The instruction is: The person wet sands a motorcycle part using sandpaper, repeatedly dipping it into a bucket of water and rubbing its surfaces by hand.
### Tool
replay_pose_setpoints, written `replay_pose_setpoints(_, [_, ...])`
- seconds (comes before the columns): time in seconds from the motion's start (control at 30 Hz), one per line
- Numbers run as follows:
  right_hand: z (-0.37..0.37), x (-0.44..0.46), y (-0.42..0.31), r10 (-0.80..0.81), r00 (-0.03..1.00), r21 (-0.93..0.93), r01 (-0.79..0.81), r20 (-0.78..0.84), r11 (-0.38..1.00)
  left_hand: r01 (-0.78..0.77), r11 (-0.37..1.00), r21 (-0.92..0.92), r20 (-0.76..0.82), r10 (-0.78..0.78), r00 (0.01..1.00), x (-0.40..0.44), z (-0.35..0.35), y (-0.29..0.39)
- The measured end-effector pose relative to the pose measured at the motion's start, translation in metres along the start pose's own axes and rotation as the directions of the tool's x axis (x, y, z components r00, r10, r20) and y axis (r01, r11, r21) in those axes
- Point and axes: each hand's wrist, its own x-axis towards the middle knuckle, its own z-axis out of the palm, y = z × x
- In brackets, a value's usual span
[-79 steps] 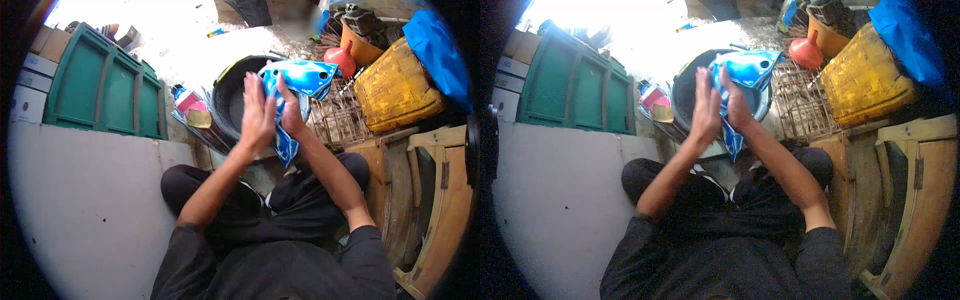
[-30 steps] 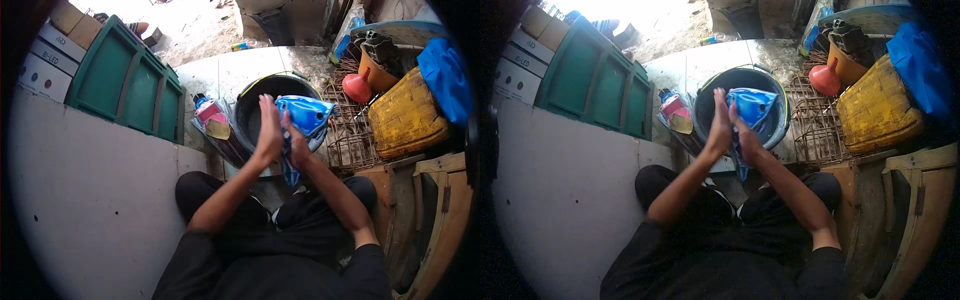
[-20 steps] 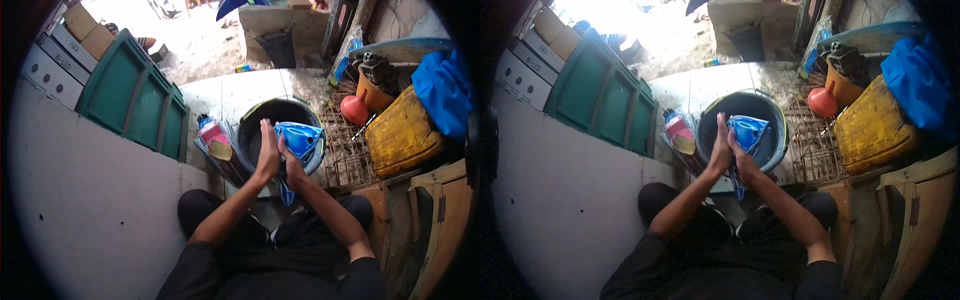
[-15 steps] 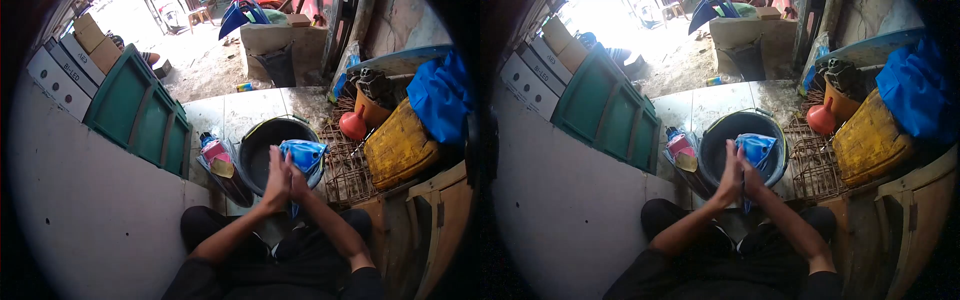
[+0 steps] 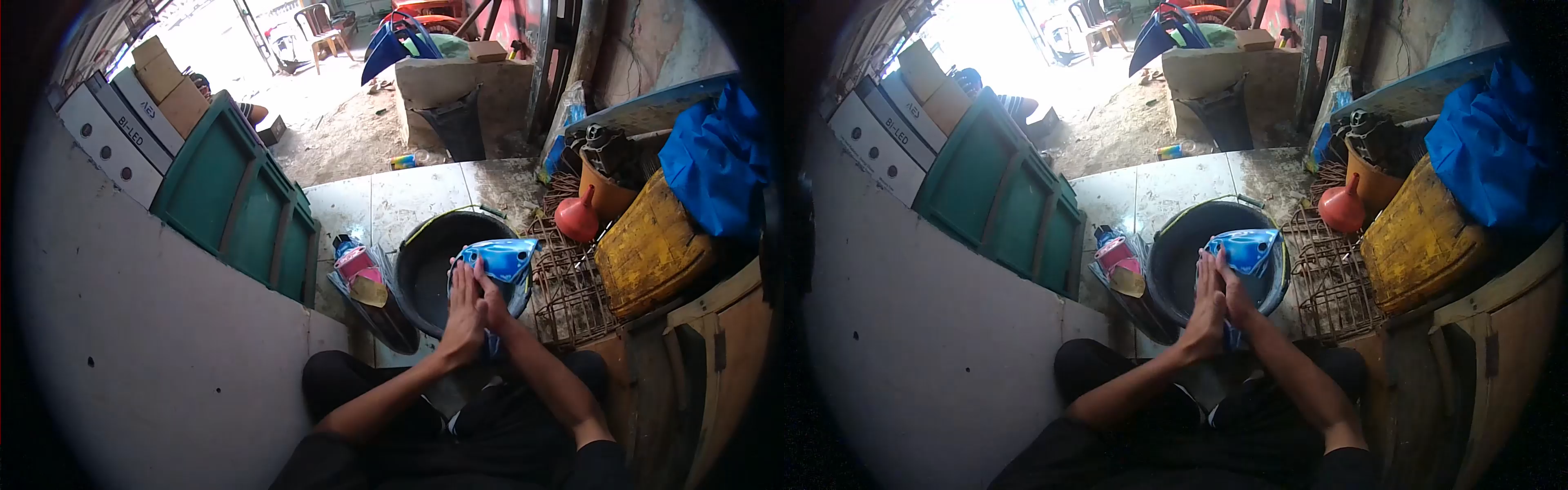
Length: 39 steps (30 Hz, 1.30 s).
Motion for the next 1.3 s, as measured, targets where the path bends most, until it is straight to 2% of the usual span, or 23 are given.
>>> replay_pose_setpoints(0.03, [0.02,-0.011,-0.01,0.071,0.997,0.056,-0.071,0.01,0.996,0.175,0.98,-0.092,-0.021,-0.178,0.984,0.03,-0.012,0.013])
replay_pose_setpoints(0.13, [0.047,-0.026,-0.004,-0.007,0.993,-0.145,-0.01,-0.12,0.989,0.229,0.967,-0.11,-0.166,-0.244,0.955,0.042,-0.019,-0.023])
replay_pose_setpoints(0.17, [0.035,-0.017,-0.005,-0.014,0.994,-0.142,-0.002,-0.108,0.99,0.183,0.982,-0.036,-0.136,-0.186,0.973,0.032,-0.009,-0.025])
replay_pose_setpoints(0.23, [-0.005,0.003,-0.007,0.133,0.99,0.093,-0.137,0.049,0.986,-0.084,0.956,0.282,-0.057,0.104,0.993,-0.005,0.012,-0.016])
replay_pose_setpoints(0.3, [0.008,-0.005,-0.018,0.097,0.995,0.091,-0.098,0.016,0.991,-0.119,0.967,0.225,0.0,0.122,0.993,0.002,-0.014,0.02])
replay_pose_setpoints(0.37, [0.025,-0.013,-0.021,0.04,0.986,0.103,-0.057,0.161,0.993,-0.023,0.998,0.061,0.002,0.023,1.0,0.026,-0.031,0.023])
replay_pose_setpoints(0.4, [0.035,-0.02,-0.017,-0.095,0.991,-0.16,0.08,-0.09,0.984,-0.021,0.998,0.063,0.011,0.02,1.0,0.024,-0.029,0.024])
replay_pose_setpoints(0.43, [0.037,-0.02,-0.023,-0.098,0.991,-0.145,0.085,-0.088,0.986,-0.037,0.995,0.092,0.038,0.034,0.999,0.021,-0.028,0.025])
replay_pose_setpoints(0.5, [0.031,-0.016,-0.043,0.208,0.976,0.194,-0.193,-0.064,0.962,-0.078,0.985,0.153,0.085,0.066,0.994,0.012,-0.026,0.025])
replay_pose_setpoints(0.57, [0.001,-0.005,-0.05,0.278,0.959,0.194,-0.262,-0.058,0.945,-0.098,0.979,0.179,0.15,0.072,0.986,-0.006,-0.009,0.028])
replay_pose_setpoints(0.63, [0.005,-0.005,-0.04,0.234,0.972,0.176,-0.236,0.034,0.956,-0.198,0.937,0.288,0.105,0.174,0.979,0.004,-0.015,0.027])
replay_pose_setpoints(0.67, [0.015,-0.017,-0.037,0.202,0.977,0.127,-0.21,0.073,0.969,-0.17,0.946,0.276,0.116,0.143,0.983,0.013,-0.024,0.028])
replay_pose_setpoints(0.7, [0.032,-0.019,-0.028,0.086,0.993,0.198,-0.101,0.083,0.975,-0.141,0.953,0.268,0.129,0.109,0.986,0.024,-0.036,0.034])
replay_pose_setpoints(0.83, [0.031,-0.022,-0.047,0.291,0.957,0.266,-0.283,0.01,0.921,-0.141,0.948,0.286,0.114,0.113,0.987,0.013,-0.028,0.033])
replay_pose_setpoints(0.87, [0.016,-0.014,-0.045,0.304,0.951,0.275,-0.307,0.055,0.911,-0.138,0.953,0.269,0.118,0.11,0.987,0.01,-0.024,0.033])
replay_pose_setpoints(0.9, [0.03,-0.023,-0.058,0.289,0.957,0.203,-0.28,-0.014,0.938,-0.144,0.952,0.268,0.115,0.117,0.986,0.013,-0.026,0.034])
replay_pose_setpoints(0.97, [0.022,-0.018,-0.043,0.314,0.949,0.297,-0.299,-0.003,0.907,-0.095,0.946,0.31,0.175,0.042,0.984,0.015,-0.029,0.035])
replay_pose_setpoints(1.03, [0.023,-0.011,-0.026,0.208,0.961,0.211,-0.244,0.179,0.947,-0.063,0.947,0.315,0.118,0.027,0.993,0.017,-0.033,0.035])
replay_pose_setpoints(1.1, [0.025,-0.012,-0.03,0.238,0.959,0.29,-0.273,0.152,0.917,0.027,0.965,0.262,0.105,-0.056,0.993,0.018,-0.034,0.036])
replay_pose_setpoints(1.17, [0.026,-0.013,-0.044,0.181,0.982,0.264,-0.16,-0.055,0.951,-0.113,0.945,0.307,0.169,0.063,0.984,0.009,-0.027,0.037])
replay_pose_setpoints(1.2, [0.003,0.0,-0.04,0.134,0.991,0.275,-0.129,-0.001,0.953,-0.085,0.96,0.266,0.184,0.036,0.982,0.005,-0.022,0.043])
replay_pose_setpoints(1.23, [0.007,-0.004,-0.047,0.117,0.984,0.226,-0.085,-0.133,0.97,-0.054,0.973,0.224,0.202,0.008,0.979,0.001,-0.018,0.047])
replay_pose_setpoints(1.3, [0.003,0.0,-0.049,-0.028,0.986,0.186,0.059,-0.162,0.981,-0.06,0.978,0.199,0.212,0.017,0.977,-0.002,-0.016,0.048])
